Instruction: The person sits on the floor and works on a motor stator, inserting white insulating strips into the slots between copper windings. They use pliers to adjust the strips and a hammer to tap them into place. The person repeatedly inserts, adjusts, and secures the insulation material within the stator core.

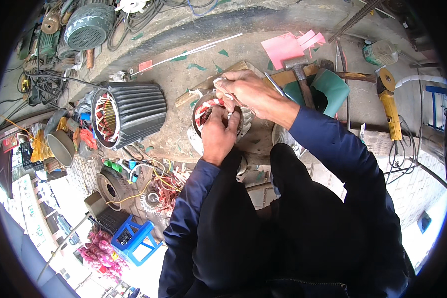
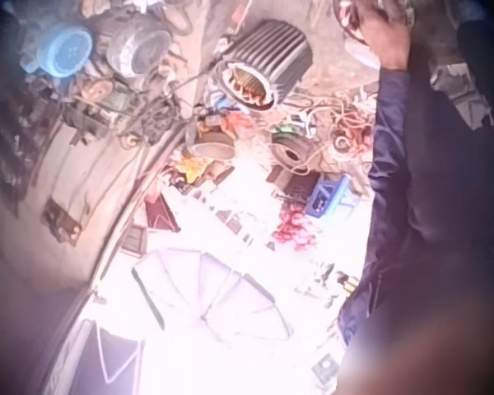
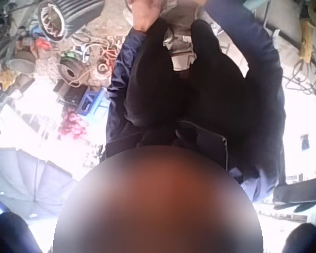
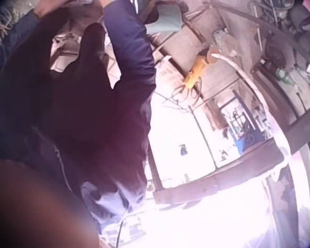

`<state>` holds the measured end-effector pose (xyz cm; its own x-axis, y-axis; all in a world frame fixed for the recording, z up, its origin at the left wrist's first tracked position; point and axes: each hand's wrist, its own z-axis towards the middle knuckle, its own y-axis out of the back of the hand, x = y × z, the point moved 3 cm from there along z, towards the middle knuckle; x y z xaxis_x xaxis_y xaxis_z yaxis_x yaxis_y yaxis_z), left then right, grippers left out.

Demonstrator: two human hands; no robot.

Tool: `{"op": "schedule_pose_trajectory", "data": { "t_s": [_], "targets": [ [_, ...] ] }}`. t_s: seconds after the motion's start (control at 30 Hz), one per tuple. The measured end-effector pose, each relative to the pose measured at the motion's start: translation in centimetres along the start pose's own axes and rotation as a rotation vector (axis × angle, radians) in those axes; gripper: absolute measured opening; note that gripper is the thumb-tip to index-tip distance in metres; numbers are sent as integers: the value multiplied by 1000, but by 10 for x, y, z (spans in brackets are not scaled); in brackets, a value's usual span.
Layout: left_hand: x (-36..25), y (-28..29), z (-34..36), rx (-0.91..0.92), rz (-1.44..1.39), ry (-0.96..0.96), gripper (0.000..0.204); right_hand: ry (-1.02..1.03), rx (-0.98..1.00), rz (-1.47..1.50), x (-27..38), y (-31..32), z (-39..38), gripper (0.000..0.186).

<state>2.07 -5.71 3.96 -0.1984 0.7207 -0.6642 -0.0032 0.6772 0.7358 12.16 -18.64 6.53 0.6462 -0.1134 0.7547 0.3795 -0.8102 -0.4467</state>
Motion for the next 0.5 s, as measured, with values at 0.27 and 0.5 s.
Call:
{"op": "schedule_pose_trajectory", "data": {
  "t_s": [0.27,0.5],
  "targets": [
    [10,17,-11,27,-440,-137,12,151,86,-385,30,-24,5,25],
    [13,23,8,95,-726,-45,23,227,160,-875,48,-44,10,20]
  ]
}}
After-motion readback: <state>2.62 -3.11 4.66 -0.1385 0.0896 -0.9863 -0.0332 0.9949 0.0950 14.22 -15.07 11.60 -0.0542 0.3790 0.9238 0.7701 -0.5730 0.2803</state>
